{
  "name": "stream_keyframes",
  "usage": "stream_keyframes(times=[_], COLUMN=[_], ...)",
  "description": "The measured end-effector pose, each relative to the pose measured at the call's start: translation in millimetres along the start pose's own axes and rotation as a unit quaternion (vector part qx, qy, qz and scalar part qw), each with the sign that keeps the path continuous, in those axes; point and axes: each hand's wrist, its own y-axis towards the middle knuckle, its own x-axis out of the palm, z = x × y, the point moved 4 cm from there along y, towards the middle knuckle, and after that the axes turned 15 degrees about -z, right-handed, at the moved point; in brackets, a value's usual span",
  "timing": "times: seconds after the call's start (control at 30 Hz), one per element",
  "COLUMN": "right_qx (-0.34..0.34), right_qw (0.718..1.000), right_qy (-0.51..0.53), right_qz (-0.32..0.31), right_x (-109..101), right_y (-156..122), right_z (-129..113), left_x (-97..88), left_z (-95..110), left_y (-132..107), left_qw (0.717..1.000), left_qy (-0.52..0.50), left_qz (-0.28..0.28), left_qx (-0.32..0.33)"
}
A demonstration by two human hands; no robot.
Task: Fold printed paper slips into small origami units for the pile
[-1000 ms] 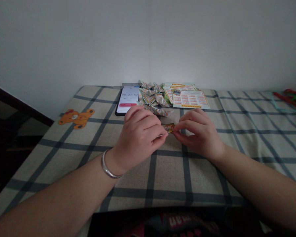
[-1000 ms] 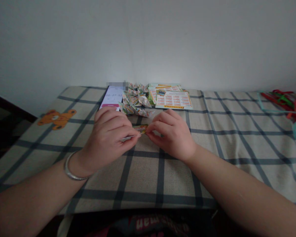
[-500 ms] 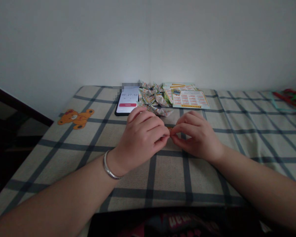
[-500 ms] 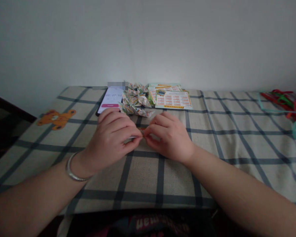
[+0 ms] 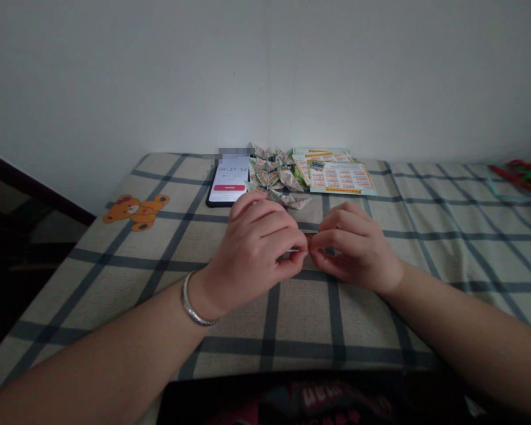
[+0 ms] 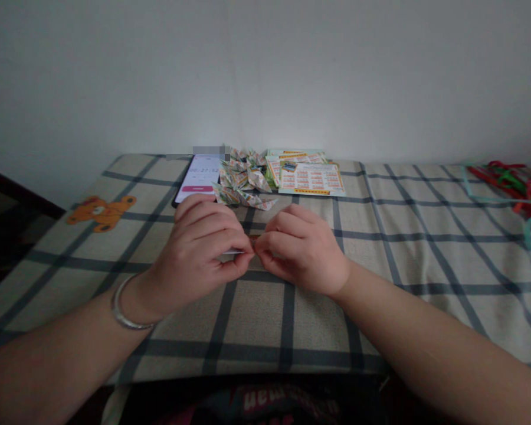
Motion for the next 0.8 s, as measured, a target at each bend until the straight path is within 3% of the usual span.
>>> stream_keyframes(times=[0.8], right_qx=[0.036], right_qw=[0.999], right_qy=[-0.039], right_qz=[-0.007], right_x=[-5.9], right_y=[-5.1], right_z=[6.2], left_x=[-2.7], left_z=[-4.8], left_y=[-0.1], left_qw=[1.000], left_qy=[0.022], left_qz=[0.006], left_qx=[0.008])
